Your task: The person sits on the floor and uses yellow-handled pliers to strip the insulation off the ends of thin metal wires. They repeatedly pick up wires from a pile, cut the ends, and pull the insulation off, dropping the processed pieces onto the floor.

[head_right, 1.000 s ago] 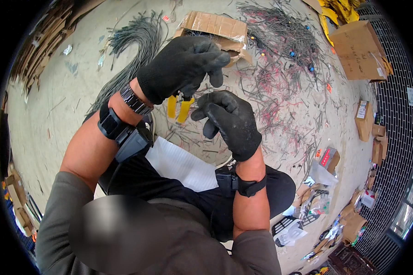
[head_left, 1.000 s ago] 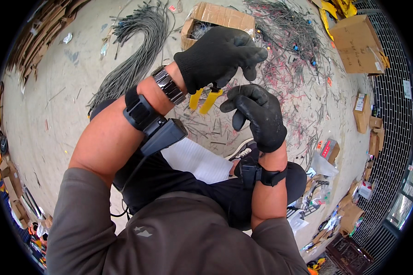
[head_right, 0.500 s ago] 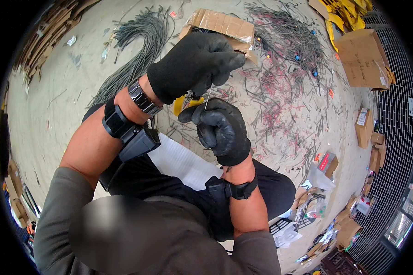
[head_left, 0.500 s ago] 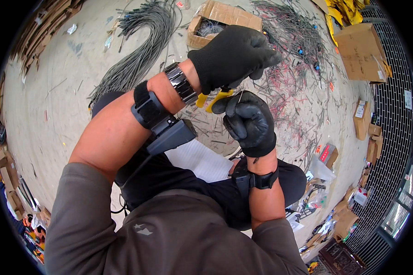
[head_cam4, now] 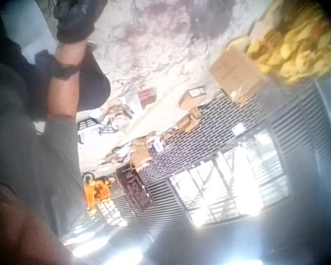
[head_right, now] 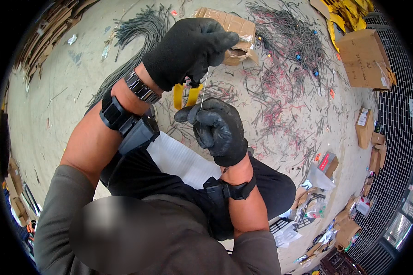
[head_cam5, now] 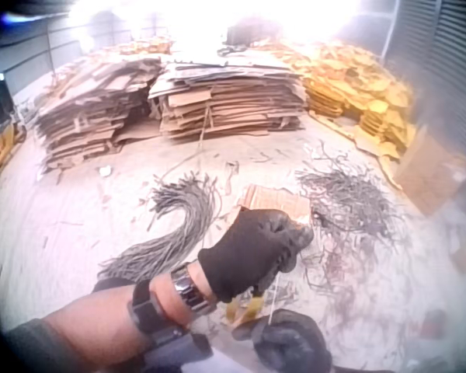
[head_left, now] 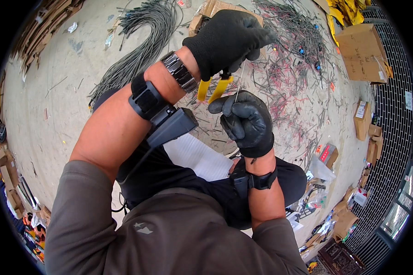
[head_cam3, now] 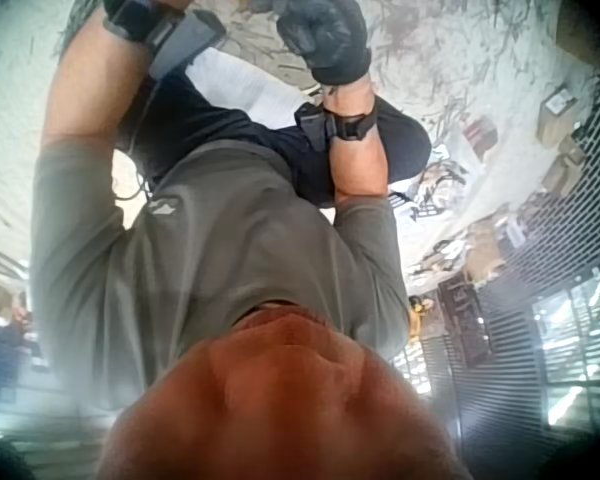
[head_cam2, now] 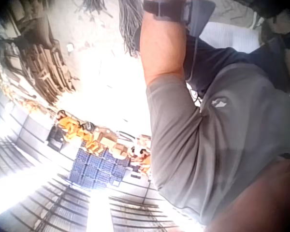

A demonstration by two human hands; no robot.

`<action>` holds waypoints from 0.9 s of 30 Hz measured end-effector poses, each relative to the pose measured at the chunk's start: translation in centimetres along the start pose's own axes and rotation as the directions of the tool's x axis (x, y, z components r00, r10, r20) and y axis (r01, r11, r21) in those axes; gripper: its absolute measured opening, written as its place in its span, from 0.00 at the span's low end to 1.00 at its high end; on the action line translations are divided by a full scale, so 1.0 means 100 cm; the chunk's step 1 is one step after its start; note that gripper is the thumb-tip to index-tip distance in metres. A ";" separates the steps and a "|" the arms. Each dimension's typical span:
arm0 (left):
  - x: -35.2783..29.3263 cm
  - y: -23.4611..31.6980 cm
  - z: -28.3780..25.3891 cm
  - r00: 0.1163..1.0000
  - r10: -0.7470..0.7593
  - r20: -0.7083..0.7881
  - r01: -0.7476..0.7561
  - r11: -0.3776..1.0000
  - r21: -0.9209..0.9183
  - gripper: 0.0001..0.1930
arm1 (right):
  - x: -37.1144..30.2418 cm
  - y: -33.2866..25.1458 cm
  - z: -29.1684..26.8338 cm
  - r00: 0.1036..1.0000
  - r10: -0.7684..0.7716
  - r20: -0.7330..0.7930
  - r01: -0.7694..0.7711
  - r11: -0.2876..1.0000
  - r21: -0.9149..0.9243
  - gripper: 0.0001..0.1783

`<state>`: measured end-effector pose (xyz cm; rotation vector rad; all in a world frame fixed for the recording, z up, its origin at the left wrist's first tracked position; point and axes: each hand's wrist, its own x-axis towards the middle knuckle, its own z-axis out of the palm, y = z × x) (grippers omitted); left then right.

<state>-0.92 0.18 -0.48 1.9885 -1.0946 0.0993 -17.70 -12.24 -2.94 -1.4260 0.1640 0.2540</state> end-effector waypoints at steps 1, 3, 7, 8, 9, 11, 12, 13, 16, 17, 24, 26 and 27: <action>-0.001 -0.003 0.001 0.992 0.113 -0.055 -0.106 0.988 0.109 0.14 | 0.000 0.001 -0.001 1.000 -0.006 0.025 0.005 1.000 0.030 0.04; -0.001 -0.008 -0.002 0.971 0.224 -0.079 -0.197 0.945 0.259 0.14 | -0.001 0.002 0.000 0.999 -0.012 0.051 0.006 0.995 0.100 0.03; 0.002 -0.014 -0.010 0.973 0.225 -0.055 -0.190 0.911 0.367 0.12 | -0.001 -0.002 0.005 0.997 0.009 0.081 -0.027 0.975 0.219 0.05; 0.001 -0.014 -0.012 0.971 0.231 -0.060 -0.191 0.903 0.385 0.12 | -0.001 -0.002 0.005 0.994 0.018 0.103 -0.045 0.962 0.268 0.06; 0.002 -0.014 -0.012 0.969 0.236 -0.067 -0.194 0.904 0.381 0.11 | -0.001 -0.002 0.005 0.992 0.027 0.121 -0.064 0.947 0.314 0.06; 0.002 -0.013 -0.012 0.966 0.247 -0.083 -0.199 0.905 0.376 0.10 | -0.001 -0.001 0.005 0.984 0.041 0.171 -0.116 0.882 0.457 0.08; 0.001 -0.013 -0.013 0.970 0.230 -0.080 -0.183 0.905 0.385 0.10 | -0.001 -0.001 0.006 0.988 0.010 0.156 -0.075 0.906 0.416 0.08; 0.001 -0.012 -0.015 0.974 0.214 -0.078 -0.167 0.904 0.394 0.10 | -0.003 -0.001 0.007 0.990 -0.021 0.143 -0.034 0.928 0.372 0.08; 0.007 0.019 -0.028 0.922 -0.383 -0.055 0.323 0.839 -0.438 0.10 | -0.006 0.001 0.011 0.991 -0.066 0.113 0.032 0.960 0.279 0.08; 0.010 0.031 -0.030 0.800 -0.585 0.134 0.471 0.473 -0.745 0.17 | -0.006 0.001 0.011 0.993 -0.061 0.105 0.028 0.957 0.288 0.08; 0.008 0.020 -0.032 0.825 -0.564 0.014 0.394 0.558 -0.730 0.17 | -0.006 -0.001 0.017 0.992 0.010 0.126 -0.060 0.915 0.398 0.07; 0.010 0.021 -0.035 0.794 -0.605 0.058 0.422 0.481 -0.768 0.18 | -0.007 -0.003 0.019 0.990 0.054 0.131 -0.108 0.886 0.450 0.07; 0.012 0.021 -0.036 0.787 -0.615 0.051 0.426 0.482 -0.766 0.18 | -0.007 -0.003 0.018 0.989 0.070 0.129 -0.122 0.883 0.452 0.07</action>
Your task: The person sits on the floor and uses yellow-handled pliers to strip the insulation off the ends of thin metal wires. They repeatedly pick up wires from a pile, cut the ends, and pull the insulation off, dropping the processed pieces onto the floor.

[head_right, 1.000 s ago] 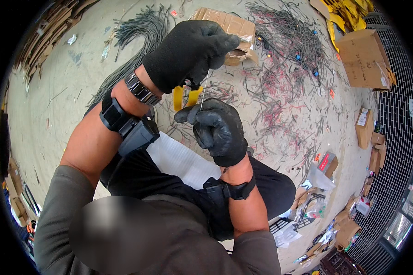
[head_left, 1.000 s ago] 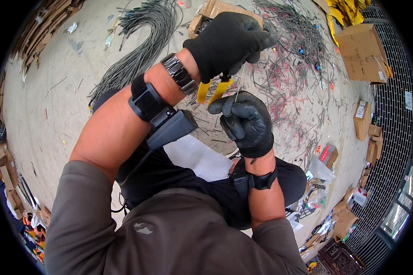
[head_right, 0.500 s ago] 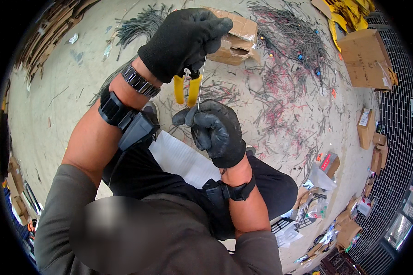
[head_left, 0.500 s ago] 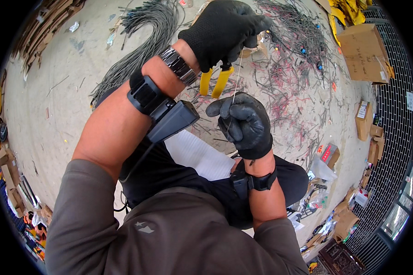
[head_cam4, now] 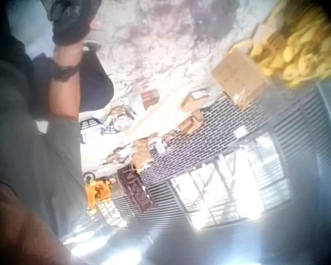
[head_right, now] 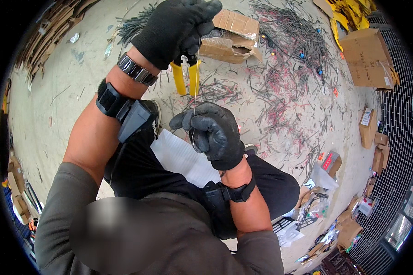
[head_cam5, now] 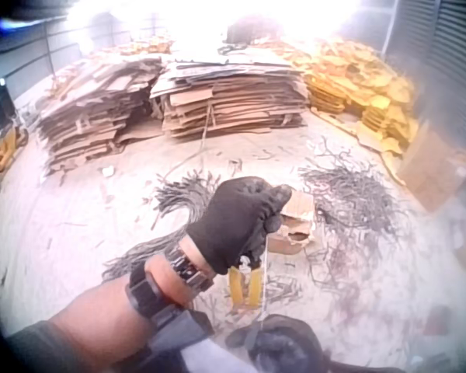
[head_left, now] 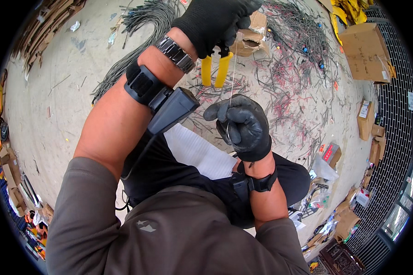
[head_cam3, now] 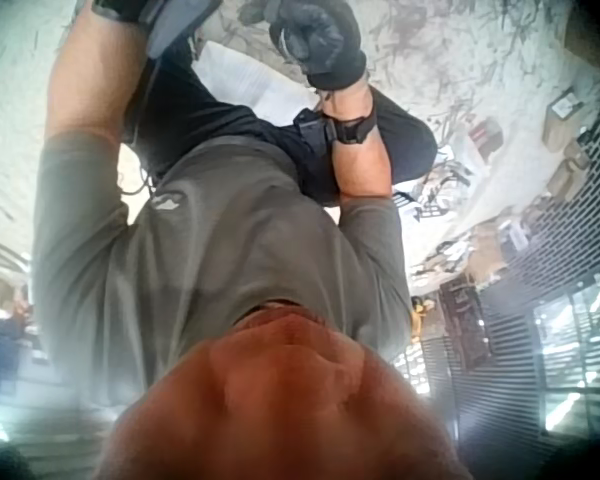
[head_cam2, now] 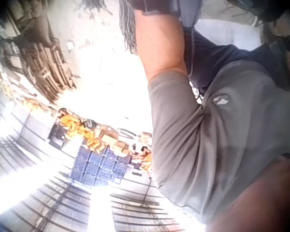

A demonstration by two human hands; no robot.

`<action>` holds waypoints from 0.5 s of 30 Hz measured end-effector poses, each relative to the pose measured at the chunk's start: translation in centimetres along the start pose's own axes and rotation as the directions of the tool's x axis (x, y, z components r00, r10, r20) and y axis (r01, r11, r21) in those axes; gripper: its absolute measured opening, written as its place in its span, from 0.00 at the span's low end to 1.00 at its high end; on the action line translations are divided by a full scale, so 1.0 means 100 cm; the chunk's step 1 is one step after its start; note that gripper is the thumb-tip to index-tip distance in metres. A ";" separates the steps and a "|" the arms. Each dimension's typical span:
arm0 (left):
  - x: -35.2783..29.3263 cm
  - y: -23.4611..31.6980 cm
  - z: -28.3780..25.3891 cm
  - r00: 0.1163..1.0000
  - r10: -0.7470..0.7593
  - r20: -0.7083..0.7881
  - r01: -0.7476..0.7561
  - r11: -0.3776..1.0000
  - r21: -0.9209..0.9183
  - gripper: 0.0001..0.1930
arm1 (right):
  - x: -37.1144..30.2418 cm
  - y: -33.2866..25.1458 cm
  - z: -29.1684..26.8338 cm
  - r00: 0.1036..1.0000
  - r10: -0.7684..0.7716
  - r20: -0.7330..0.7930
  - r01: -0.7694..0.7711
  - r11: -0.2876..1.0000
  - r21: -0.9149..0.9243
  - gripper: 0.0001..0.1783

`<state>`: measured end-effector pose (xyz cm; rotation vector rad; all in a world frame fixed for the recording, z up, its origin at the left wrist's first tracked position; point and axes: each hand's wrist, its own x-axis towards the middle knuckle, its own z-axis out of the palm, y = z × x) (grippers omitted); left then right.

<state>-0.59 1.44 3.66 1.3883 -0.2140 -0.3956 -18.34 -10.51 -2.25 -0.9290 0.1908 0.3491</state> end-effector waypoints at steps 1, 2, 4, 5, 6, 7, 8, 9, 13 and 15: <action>0.001 0.001 0.000 1.000 -0.002 -0.014 0.002 1.000 0.004 0.18 | 0.000 0.001 -0.001 1.000 0.013 -0.009 -0.013 1.000 0.004 0.07; 0.003 0.002 -0.001 1.000 -0.005 -0.028 0.005 1.000 0.007 0.18 | 0.000 0.001 -0.001 1.000 0.027 -0.017 -0.026 1.000 0.008 0.07; 0.006 0.001 -0.002 0.998 0.037 -0.050 -0.035 0.999 0.029 0.19 | -0.003 0.000 0.002 1.000 -0.009 -0.006 0.009 0.999 -0.047 0.07; 0.008 0.000 -0.004 0.996 0.058 -0.061 -0.055 0.998 0.041 0.20 | -0.003 0.000 0.003 1.000 -0.027 0.000 0.027 0.997 -0.074 0.07; 0.017 -0.006 -0.011 0.912 0.409 -0.018 -0.381 0.865 0.328 0.20 | -0.003 0.001 0.004 1.000 -0.023 0.001 0.023 0.997 -0.076 0.07; 0.027 -0.009 -0.018 0.720 0.683 0.123 -0.620 0.555 0.555 0.20 | -0.002 0.001 0.004 1.000 -0.019 0.000 0.019 0.997 -0.078 0.07; 0.031 -0.016 -0.024 0.724 0.678 0.126 -0.619 0.559 0.552 0.20 | -0.002 0.001 0.004 1.000 -0.015 0.000 0.015 0.997 -0.081 0.07; 0.032 -0.016 -0.024 0.729 0.672 0.131 -0.620 0.567 0.542 0.20 | -0.002 0.002 0.003 1.000 -0.006 -0.007 0.006 0.998 -0.055 0.07; 0.010 0.009 -0.015 0.996 0.081 -0.039 -0.078 0.993 0.087 0.20 | -0.003 0.002 0.002 1.000 -0.002 -0.001 0.002 1.000 -0.011 0.08; 0.012 0.009 -0.017 0.994 0.090 -0.061 -0.085 0.993 0.082 0.19 | -0.004 0.003 0.003 1.000 0.004 0.015 -0.004 1.000 -0.015 0.09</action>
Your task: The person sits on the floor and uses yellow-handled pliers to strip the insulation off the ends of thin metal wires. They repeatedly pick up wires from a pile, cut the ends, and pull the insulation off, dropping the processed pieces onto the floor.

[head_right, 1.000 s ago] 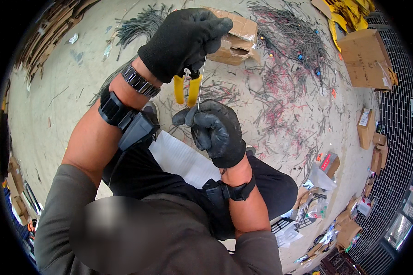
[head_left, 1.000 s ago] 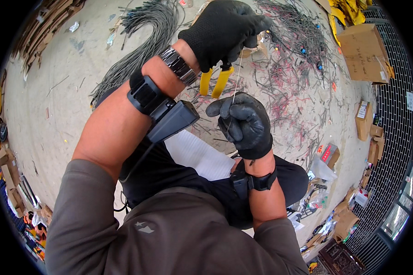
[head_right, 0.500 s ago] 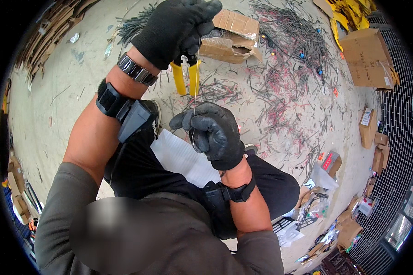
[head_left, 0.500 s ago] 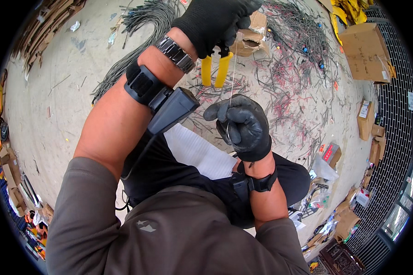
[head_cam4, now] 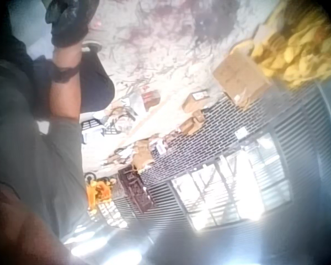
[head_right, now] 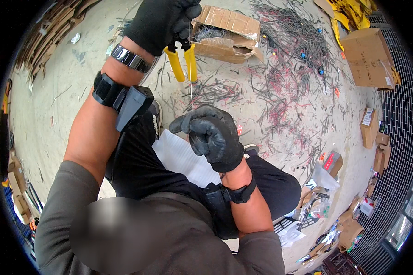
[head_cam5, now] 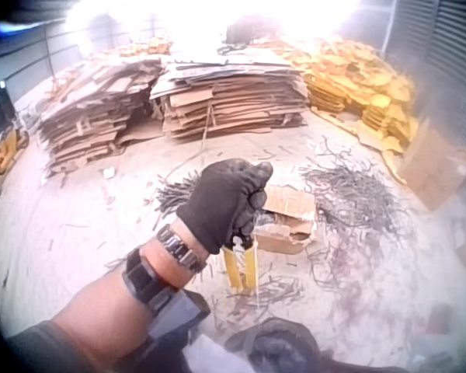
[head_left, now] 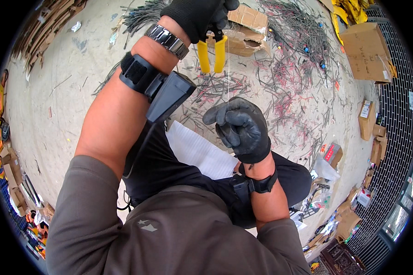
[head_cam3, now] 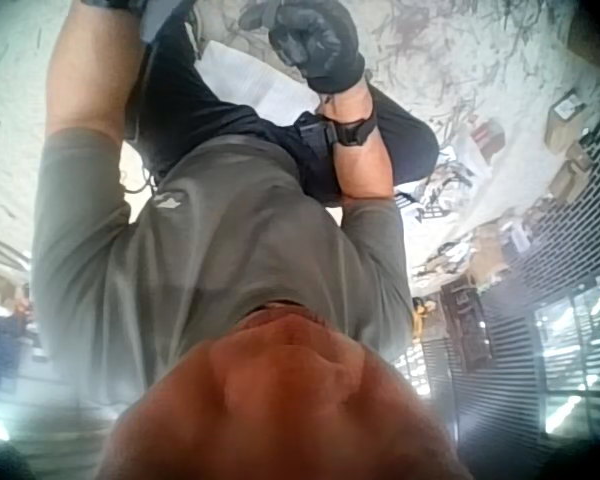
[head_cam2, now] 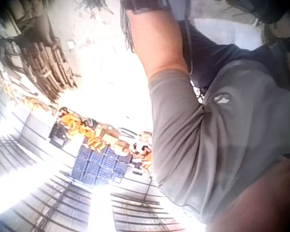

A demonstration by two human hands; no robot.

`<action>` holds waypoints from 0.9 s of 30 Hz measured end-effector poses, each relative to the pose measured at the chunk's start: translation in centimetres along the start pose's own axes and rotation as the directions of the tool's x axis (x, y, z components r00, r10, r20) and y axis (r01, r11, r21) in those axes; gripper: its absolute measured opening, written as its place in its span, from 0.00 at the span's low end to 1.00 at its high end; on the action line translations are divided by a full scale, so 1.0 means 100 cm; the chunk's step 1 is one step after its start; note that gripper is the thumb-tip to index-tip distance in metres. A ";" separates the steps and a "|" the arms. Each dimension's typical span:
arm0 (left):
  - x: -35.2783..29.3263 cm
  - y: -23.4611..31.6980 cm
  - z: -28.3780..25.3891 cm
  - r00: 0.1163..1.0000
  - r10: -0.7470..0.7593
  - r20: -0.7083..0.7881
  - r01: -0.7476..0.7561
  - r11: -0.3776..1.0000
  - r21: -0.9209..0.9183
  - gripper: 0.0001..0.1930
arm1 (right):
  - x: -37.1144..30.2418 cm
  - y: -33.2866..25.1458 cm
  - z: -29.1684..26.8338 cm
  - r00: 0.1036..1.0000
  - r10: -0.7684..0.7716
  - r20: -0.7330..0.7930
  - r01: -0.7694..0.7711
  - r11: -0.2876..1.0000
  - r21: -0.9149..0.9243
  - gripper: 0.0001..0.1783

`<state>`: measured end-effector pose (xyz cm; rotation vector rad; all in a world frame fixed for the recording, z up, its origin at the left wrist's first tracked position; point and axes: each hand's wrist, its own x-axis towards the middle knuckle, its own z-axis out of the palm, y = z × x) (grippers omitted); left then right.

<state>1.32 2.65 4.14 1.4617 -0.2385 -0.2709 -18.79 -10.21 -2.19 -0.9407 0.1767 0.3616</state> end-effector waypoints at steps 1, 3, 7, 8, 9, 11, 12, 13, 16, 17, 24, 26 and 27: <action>0.002 0.000 -0.001 1.000 -0.023 -0.010 0.023 0.999 -0.039 0.18 | 0.000 0.001 0.000 1.000 0.012 0.008 -0.013 1.000 0.004 0.09; 0.008 0.000 -0.003 0.998 -0.056 -0.029 0.052 0.993 -0.110 0.17 | -0.001 0.002 0.001 0.999 0.032 0.020 -0.032 0.999 -0.017 0.09; 0.019 0.000 -0.012 0.996 -0.069 -0.051 0.057 0.978 -0.203 0.14 | -0.005 0.003 0.002 0.997 0.080 0.019 -0.080 0.996 -0.040 0.09; 0.020 0.000 -0.015 0.996 -0.066 -0.054 0.052 0.975 -0.217 0.13 | -0.006 0.004 0.001 0.995 0.097 0.015 -0.097 0.995 -0.026 0.09; 0.022 0.001 -0.016 0.996 -0.081 -0.043 0.067 0.965 -0.253 0.12 | -0.007 0.003 -0.001 0.995 0.097 0.011 -0.097 0.994 -0.052 0.09; 0.020 0.004 -0.016 0.992 -0.099 -0.084 0.077 0.968 -0.239 0.11 | -0.009 0.002 -0.005 0.995 0.096 0.003 -0.095 0.990 -0.102 0.08; 0.021 0.006 -0.017 0.989 -0.105 -0.101 0.079 0.970 -0.230 0.11 | -0.010 0.002 -0.005 0.993 0.118 0.002 -0.117 0.985 -0.124 0.08; 0.022 0.007 -0.021 0.989 -0.105 -0.108 0.076 0.968 -0.241 0.11 | -0.012 0.002 -0.004 0.990 0.140 0.000 -0.138 0.980 -0.145 0.07; 0.031 0.001 -0.043 0.994 -0.097 0.050 0.108 0.912 -0.395 0.08 | -0.014 0.007 -0.007 0.975 0.222 0.024 -0.204 0.928 -0.312 0.09; 0.033 0.002 -0.049 0.991 -0.119 0.059 0.133 0.909 -0.394 0.08 | -0.015 0.011 -0.009 0.967 0.255 0.020 -0.227 0.890 -0.395 0.10; 0.024 0.000 -0.068 0.906 0.192 0.377 -0.055 0.937 -0.345 0.15 | -0.004 0.049 -0.058 0.973 -0.094 0.212 0.223 0.124 -0.967 0.12; 0.024 0.003 -0.068 0.873 0.185 0.452 0.025 0.907 -0.421 0.13 | 0.004 0.047 -0.067 0.934 -0.235 0.270 0.306 0.134 -0.943 0.14; 0.020 0.003 -0.068 0.875 0.178 0.451 0.035 0.905 -0.424 0.13 | 0.007 0.043 -0.064 0.960 -0.269 0.081 0.190 0.410 -0.892 0.16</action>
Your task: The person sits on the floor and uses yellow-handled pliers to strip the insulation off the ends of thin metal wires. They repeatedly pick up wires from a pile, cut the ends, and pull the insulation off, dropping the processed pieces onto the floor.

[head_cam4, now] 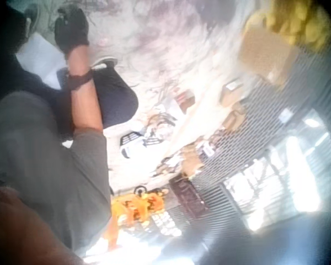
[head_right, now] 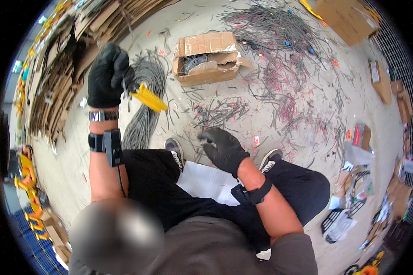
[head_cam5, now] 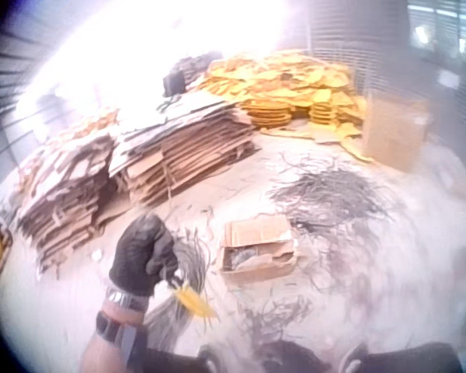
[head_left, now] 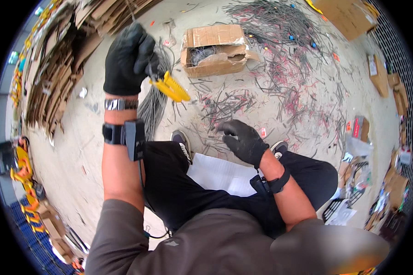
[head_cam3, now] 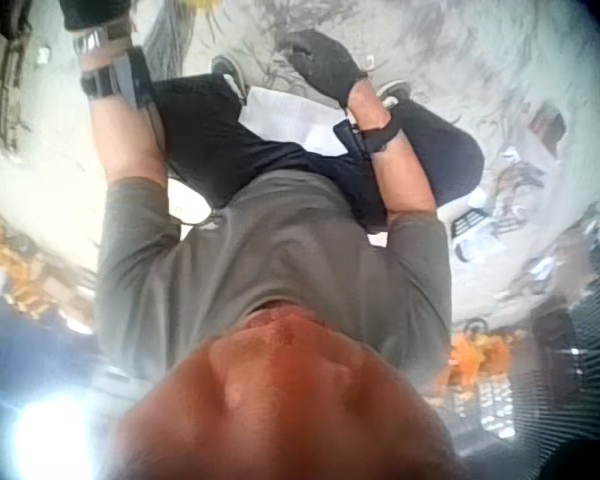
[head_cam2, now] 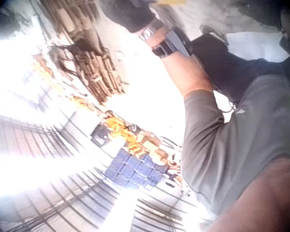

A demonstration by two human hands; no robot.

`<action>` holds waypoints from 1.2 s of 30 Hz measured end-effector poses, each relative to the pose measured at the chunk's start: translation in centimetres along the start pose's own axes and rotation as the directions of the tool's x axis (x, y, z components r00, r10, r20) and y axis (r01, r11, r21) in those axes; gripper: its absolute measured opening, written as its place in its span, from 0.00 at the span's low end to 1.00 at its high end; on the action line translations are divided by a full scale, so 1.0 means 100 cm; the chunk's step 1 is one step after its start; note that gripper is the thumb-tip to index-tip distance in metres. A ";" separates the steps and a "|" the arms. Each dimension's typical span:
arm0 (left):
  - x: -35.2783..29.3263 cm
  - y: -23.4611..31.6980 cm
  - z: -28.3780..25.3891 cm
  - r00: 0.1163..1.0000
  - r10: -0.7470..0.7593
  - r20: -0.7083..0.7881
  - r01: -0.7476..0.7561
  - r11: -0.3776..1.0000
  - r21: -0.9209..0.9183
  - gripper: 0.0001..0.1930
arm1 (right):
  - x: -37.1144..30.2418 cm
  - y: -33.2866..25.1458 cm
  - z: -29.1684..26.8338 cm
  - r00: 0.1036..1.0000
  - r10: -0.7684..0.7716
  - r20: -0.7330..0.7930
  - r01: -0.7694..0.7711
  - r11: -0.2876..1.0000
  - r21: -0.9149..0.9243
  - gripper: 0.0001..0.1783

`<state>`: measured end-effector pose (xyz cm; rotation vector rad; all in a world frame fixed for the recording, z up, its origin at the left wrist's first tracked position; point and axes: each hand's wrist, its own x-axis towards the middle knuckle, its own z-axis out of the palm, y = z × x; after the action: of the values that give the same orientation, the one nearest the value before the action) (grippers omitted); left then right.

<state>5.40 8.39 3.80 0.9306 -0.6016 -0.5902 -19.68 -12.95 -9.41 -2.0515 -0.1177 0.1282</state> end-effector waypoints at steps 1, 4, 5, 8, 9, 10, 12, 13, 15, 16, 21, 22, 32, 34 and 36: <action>-0.003 0.001 0.005 1.000 -0.006 -0.002 0.006 1.000 -0.009 0.12 | 0.005 0.002 0.002 0.996 0.071 -0.054 -0.060 0.981 0.184 0.17; -0.012 0.006 0.028 1.000 -0.023 -0.015 0.023 1.000 0.007 0.12 | 0.025 0.025 0.009 0.967 0.250 -0.054 -0.149 0.720 0.678 0.25; -0.015 0.005 0.034 0.999 -0.031 -0.036 0.031 0.999 -0.010 0.13 | 0.029 0.033 0.009 0.947 0.320 0.041 -0.222 0.553 0.803 0.27; -0.030 0.003 0.058 0.998 -0.027 -0.058 0.029 0.999 0.019 0.14 | 0.038 0.050 0.017 0.885 0.354 0.303 -0.367 0.130 0.921 0.36; -0.037 0.003 0.066 0.999 -0.011 -0.048 0.014 0.997 0.077 0.15 | 0.043 0.047 0.022 0.868 0.364 0.337 -0.377 0.045 0.925 0.36; -0.043 0.003 0.074 0.999 -0.020 -0.036 0.022 0.997 0.076 0.15 | 0.047 0.041 0.025 0.852 0.371 0.368 -0.382 -0.038 0.923 0.37; -0.054 0.002 0.087 1.000 -0.028 0.005 0.027 0.996 0.083 0.15 | 0.055 0.039 0.032 0.846 0.382 0.372 -0.361 -0.103 0.927 0.37; -0.059 0.003 0.093 0.999 -0.033 -0.019 0.035 0.991 0.132 0.16 | 0.057 0.043 0.032 0.879 0.370 0.300 -0.275 -0.119 0.954 0.36; -0.070 0.002 0.096 0.999 -0.043 -0.013 0.045 0.989 0.143 0.16 | 0.060 0.048 0.027 0.925 0.349 0.152 -0.103 -0.155 0.983 0.35; -0.075 0.004 0.091 0.997 -0.073 0.007 0.071 0.987 0.146 0.16 | 0.060 0.049 0.020 0.928 0.355 0.111 -0.050 -0.176 0.983 0.31; -0.091 -0.002 0.056 0.981 -0.161 -0.110 0.184 0.950 0.252 0.15 | 0.049 0.050 -0.028 0.906 0.373 -0.199 0.179 0.088 0.980 0.26; -0.091 -0.003 0.050 0.973 -0.173 -0.152 0.210 0.937 0.278 0.14 | 0.047 0.044 -0.042 0.902 0.363 -0.233 0.205 0.114 0.972 0.26; -0.064 -0.028 -0.026 0.925 -0.229 -0.302 0.312 0.913 0.264 0.11 | 0.007 -0.019 -0.177 0.875 0.208 -0.437 0.247 0.584 0.773 0.28; -0.063 -0.036 -0.043 0.901 -0.272 -0.337 0.347 0.919 0.186 0.10 | 0.002 -0.028 -0.195 0.872 0.181 -0.455 0.249 0.638 0.729 0.28; -0.063 -0.048 -0.069 0.883 -0.285 -0.373 0.345 0.933 0.103 0.09 | -0.001 -0.035 -0.208 0.868 0.122 -0.481 0.275 0.689 0.671 0.27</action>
<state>4.87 14.28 -4.85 1.2743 -0.1731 -0.6494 -16.95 -29.52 3.33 -1.2066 0.1522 -0.3690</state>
